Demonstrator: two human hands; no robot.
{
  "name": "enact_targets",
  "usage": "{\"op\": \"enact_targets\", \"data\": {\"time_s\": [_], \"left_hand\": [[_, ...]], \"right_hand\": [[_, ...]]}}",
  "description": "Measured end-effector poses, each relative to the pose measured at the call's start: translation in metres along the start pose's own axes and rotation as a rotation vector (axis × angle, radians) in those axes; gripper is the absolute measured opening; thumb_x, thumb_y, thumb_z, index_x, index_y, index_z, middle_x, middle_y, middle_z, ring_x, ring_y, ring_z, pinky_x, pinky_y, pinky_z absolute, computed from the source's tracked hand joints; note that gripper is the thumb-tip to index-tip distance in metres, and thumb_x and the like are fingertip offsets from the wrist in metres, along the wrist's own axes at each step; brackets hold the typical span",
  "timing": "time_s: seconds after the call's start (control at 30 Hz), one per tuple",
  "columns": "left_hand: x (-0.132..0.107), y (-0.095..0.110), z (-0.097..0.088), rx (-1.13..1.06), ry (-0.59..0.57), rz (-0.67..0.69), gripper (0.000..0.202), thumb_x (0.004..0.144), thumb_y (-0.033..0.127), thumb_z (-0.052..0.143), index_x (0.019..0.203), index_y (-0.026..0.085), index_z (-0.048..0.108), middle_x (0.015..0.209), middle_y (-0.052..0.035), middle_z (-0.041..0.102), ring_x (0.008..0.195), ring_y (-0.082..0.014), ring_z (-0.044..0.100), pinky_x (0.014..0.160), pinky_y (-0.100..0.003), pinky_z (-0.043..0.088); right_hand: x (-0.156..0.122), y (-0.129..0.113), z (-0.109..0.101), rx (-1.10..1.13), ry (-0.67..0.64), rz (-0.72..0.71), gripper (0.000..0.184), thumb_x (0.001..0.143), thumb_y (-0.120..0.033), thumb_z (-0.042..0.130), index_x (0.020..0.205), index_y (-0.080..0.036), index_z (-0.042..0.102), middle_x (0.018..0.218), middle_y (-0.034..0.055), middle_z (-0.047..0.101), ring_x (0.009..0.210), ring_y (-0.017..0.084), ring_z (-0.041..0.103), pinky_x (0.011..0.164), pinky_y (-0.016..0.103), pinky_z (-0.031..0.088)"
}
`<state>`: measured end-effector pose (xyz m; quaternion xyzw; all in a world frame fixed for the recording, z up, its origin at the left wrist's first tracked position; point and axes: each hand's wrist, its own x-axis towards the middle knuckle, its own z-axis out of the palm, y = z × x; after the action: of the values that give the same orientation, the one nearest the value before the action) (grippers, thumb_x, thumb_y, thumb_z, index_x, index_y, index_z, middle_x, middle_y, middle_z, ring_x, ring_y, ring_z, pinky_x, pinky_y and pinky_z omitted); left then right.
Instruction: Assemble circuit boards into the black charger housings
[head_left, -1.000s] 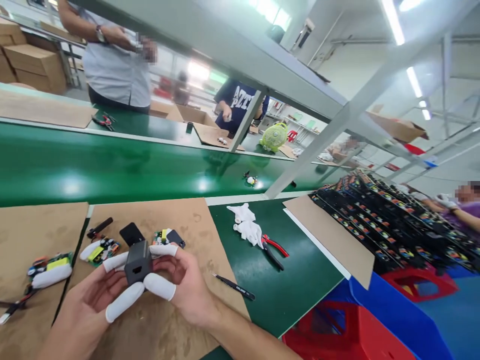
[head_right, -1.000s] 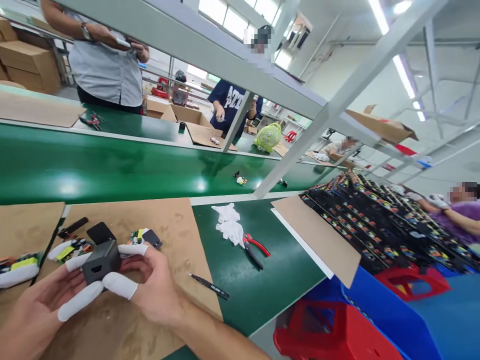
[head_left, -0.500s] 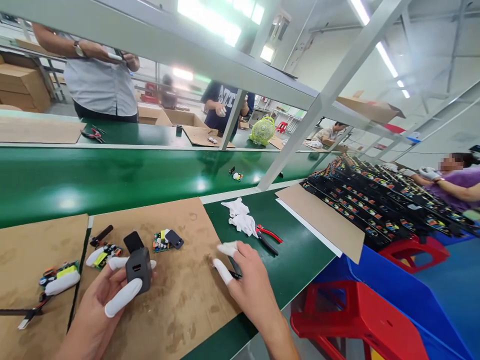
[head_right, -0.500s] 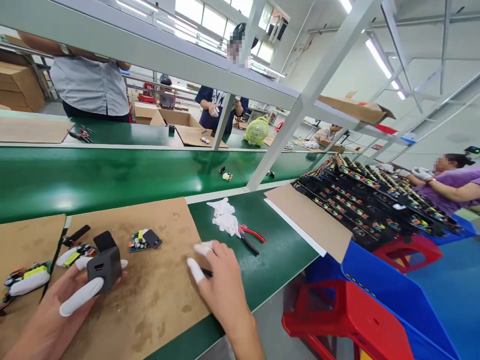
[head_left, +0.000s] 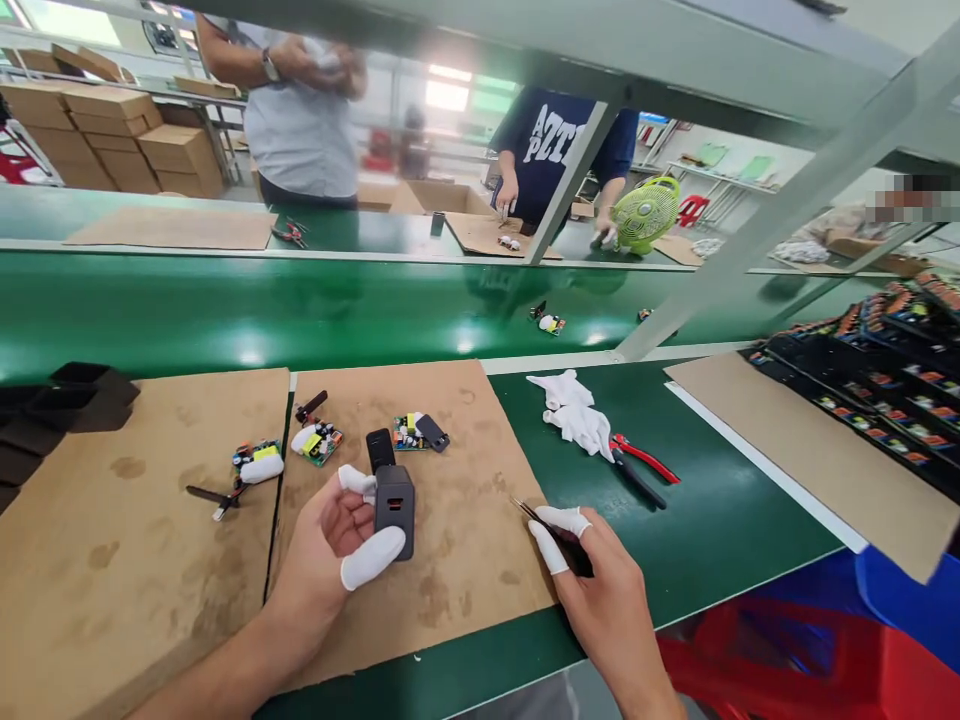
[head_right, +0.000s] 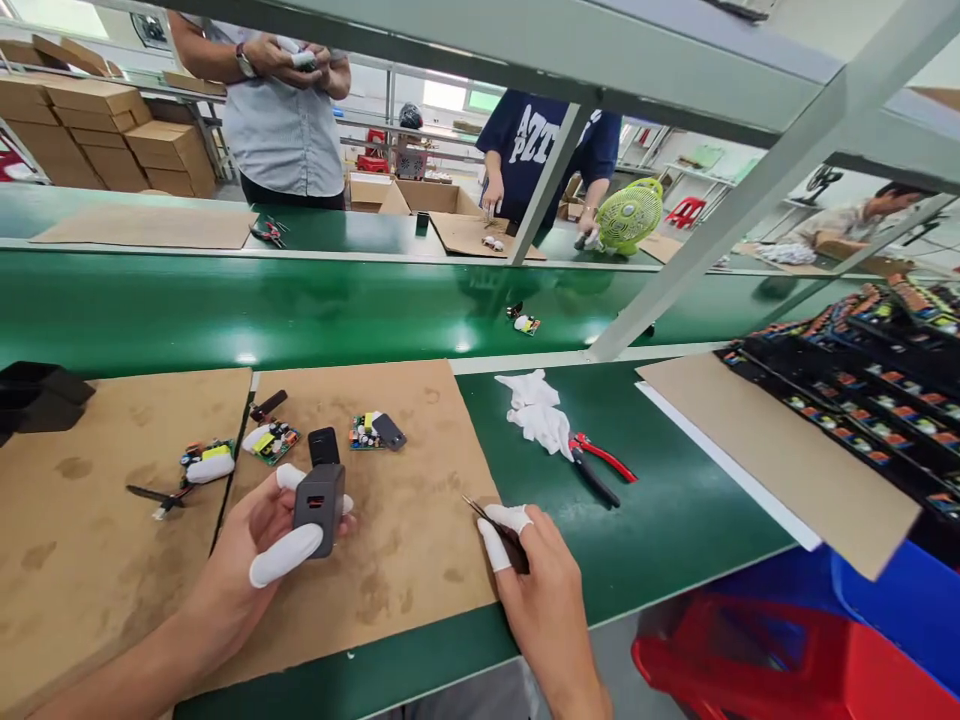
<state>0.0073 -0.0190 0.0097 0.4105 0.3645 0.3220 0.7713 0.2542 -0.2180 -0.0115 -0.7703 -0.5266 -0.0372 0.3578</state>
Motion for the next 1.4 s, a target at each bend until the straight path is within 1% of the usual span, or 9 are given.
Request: {"op": "enact_targets", "data": {"time_s": [0.27, 0.47, 0.6, 0.73, 0.93, 1.03, 1.13, 1.3, 1.4], "left_hand": [[0.001, 0.000, 0.000, -0.066, -0.064, 0.054, 0.070, 0.051, 0.041, 0.118, 0.092, 0.020, 0.065, 0.096, -0.0049, 0.081, 0.086, -0.0219, 0.083, 0.087, -0.034, 0.072], [0.000, 0.003, 0.005, -0.099, -0.052, 0.031, 0.066, 0.061, 0.055, 0.114, 0.089, 0.020, 0.065, 0.093, -0.0055, 0.081, 0.085, -0.0218, 0.083, 0.085, -0.035, 0.073], [0.002, 0.001, 0.005, -0.120, -0.030, 0.048, 0.067, 0.067, 0.064, 0.110, 0.092, 0.019, 0.067, 0.092, -0.0060, 0.080, 0.084, -0.0208, 0.082, 0.081, -0.031, 0.071], [0.002, 0.000, 0.005, -0.146, -0.025, 0.039, 0.068, 0.075, 0.074, 0.101, 0.096, 0.018, 0.071, 0.091, -0.0078, 0.081, 0.084, -0.0211, 0.081, 0.079, -0.031, 0.071], [-0.001, 0.002, 0.001, -0.073, -0.101, 0.092, 0.067, 0.063, 0.039, 0.115, 0.109, 0.021, 0.070, 0.101, -0.0074, 0.085, 0.090, -0.0232, 0.084, 0.085, -0.033, 0.072], [-0.001, 0.001, -0.001, -0.055, -0.111, 0.180, 0.066, 0.060, 0.028, 0.114, 0.109, 0.021, 0.070, 0.101, -0.0059, 0.084, 0.090, -0.0226, 0.085, 0.085, -0.029, 0.071], [-0.002, -0.005, -0.003, -0.028, -0.079, 0.254, 0.064, 0.063, 0.029, 0.113, 0.111, 0.022, 0.071, 0.104, -0.0070, 0.084, 0.093, -0.0246, 0.085, 0.086, -0.031, 0.072], [-0.007, -0.012, -0.006, 0.033, 0.005, 0.302, 0.067, 0.066, 0.033, 0.112, 0.119, 0.027, 0.072, 0.113, -0.0068, 0.083, 0.104, -0.0283, 0.084, 0.094, -0.038, 0.073], [-0.009, -0.012, -0.007, 0.037, 0.027, 0.287, 0.070, 0.064, 0.032, 0.114, 0.120, 0.030, 0.073, 0.115, -0.0055, 0.083, 0.107, -0.0298, 0.083, 0.096, -0.041, 0.072]], "right_hand": [[0.003, 0.002, -0.001, -0.013, -0.016, 0.020, 0.015, 0.115, -0.033, 0.068, 0.123, -0.027, 0.079, 0.106, 0.0049, 0.077, 0.094, 0.024, 0.075, 0.079, 0.033, 0.060], [0.004, 0.002, 0.000, -0.026, -0.023, 0.000, 0.015, 0.115, -0.031, 0.068, 0.123, -0.026, 0.080, 0.105, 0.0044, 0.076, 0.094, 0.022, 0.075, 0.079, 0.032, 0.060], [0.006, -0.002, -0.001, -0.019, 0.000, 0.005, 0.018, 0.114, -0.030, 0.069, 0.126, -0.023, 0.081, 0.094, 0.0025, 0.070, 0.080, 0.019, 0.069, 0.067, 0.029, 0.056], [0.013, -0.028, -0.009, 0.079, 0.055, -0.066, 0.019, 0.110, -0.019, 0.073, 0.126, -0.024, 0.083, 0.089, -0.0007, 0.064, 0.070, 0.014, 0.063, 0.060, 0.024, 0.053], [0.043, -0.105, -0.024, 0.254, 0.002, -0.221, 0.039, 0.104, -0.004, 0.075, 0.134, -0.027, 0.082, 0.095, 0.0006, 0.066, 0.079, 0.013, 0.068, 0.068, 0.022, 0.057], [0.062, -0.131, -0.025, 0.296, -0.115, -0.260, 0.030, 0.106, -0.005, 0.073, 0.130, -0.019, 0.084, 0.091, 0.0023, 0.067, 0.076, 0.012, 0.069, 0.063, 0.021, 0.056], [0.073, -0.142, -0.024, 0.253, -0.173, -0.277, 0.022, 0.107, -0.009, 0.072, 0.123, -0.014, 0.087, 0.088, 0.0046, 0.069, 0.074, 0.013, 0.070, 0.061, 0.021, 0.057], [0.071, -0.146, -0.021, 0.151, -0.121, -0.299, 0.022, 0.109, -0.011, 0.067, 0.106, -0.018, 0.087, 0.082, 0.0032, 0.070, 0.064, 0.013, 0.067, 0.056, 0.021, 0.056], [0.068, -0.146, -0.019, 0.140, -0.099, -0.306, 0.021, 0.108, -0.011, 0.068, 0.110, -0.018, 0.087, 0.083, 0.0032, 0.069, 0.063, 0.013, 0.067, 0.056, 0.021, 0.056]]}}
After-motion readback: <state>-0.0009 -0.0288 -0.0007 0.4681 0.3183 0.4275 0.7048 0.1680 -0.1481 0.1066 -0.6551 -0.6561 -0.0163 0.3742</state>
